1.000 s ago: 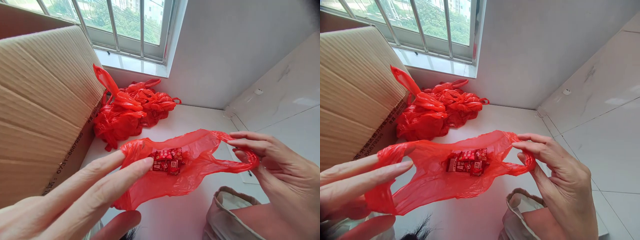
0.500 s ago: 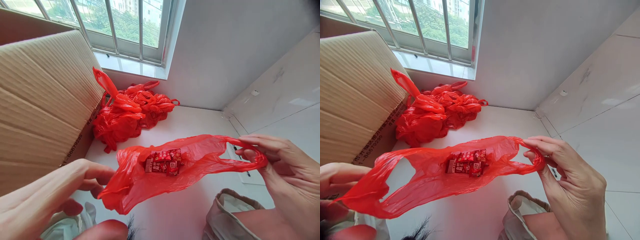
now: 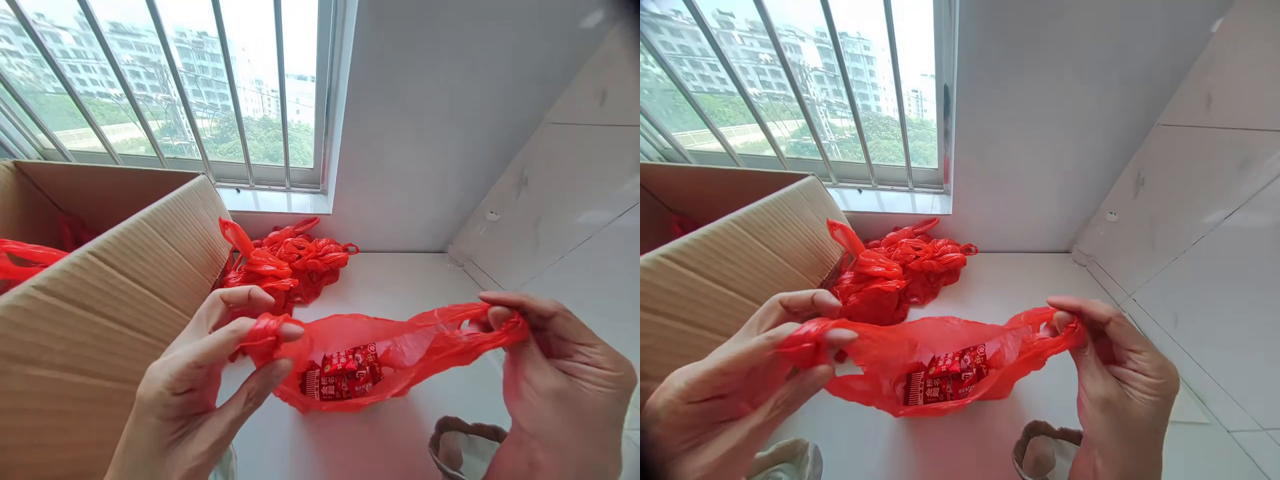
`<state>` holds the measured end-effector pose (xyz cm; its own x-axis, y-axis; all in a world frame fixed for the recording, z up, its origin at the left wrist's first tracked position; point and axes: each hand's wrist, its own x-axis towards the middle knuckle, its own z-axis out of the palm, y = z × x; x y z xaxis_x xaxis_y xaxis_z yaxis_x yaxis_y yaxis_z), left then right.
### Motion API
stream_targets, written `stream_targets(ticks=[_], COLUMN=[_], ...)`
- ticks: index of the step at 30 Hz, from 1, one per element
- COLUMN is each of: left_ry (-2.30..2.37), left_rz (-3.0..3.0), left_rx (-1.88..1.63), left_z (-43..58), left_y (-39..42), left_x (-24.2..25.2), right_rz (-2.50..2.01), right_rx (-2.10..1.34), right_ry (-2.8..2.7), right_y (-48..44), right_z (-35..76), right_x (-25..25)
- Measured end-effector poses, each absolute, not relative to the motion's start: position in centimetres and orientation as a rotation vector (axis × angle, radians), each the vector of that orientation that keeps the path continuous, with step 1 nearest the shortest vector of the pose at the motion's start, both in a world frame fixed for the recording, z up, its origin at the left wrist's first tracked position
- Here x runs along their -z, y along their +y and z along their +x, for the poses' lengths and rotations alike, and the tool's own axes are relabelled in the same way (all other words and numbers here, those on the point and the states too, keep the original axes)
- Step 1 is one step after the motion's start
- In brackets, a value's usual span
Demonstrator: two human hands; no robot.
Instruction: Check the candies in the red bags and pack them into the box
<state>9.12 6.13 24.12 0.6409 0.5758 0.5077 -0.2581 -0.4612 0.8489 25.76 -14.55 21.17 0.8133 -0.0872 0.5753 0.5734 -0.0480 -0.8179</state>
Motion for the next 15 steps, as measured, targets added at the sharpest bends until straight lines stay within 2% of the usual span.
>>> stream_targets(ticks=[5, 10, 15], left_ry=[0.241, 0.188, 0.102], left_rz=[1.718, 1.830, 1.975], left_rx=[-0.935, -0.986, -0.978], left_z=[9.1, 8.3, 8.2], left_y=[6.3, 6.9, 9.0], left_x=[-24.0, -23.6, -22.9], right_rz=[-1.370, -1.299, -1.232], right_rx=[0.228, 0.236, 0.292], right_ry=[-0.487, -0.582, -0.419], right_y=[-14.4, -14.3, -13.6], right_z=[27.4, 27.7, 27.7], right_x=[-20.5, -20.5, -20.6])
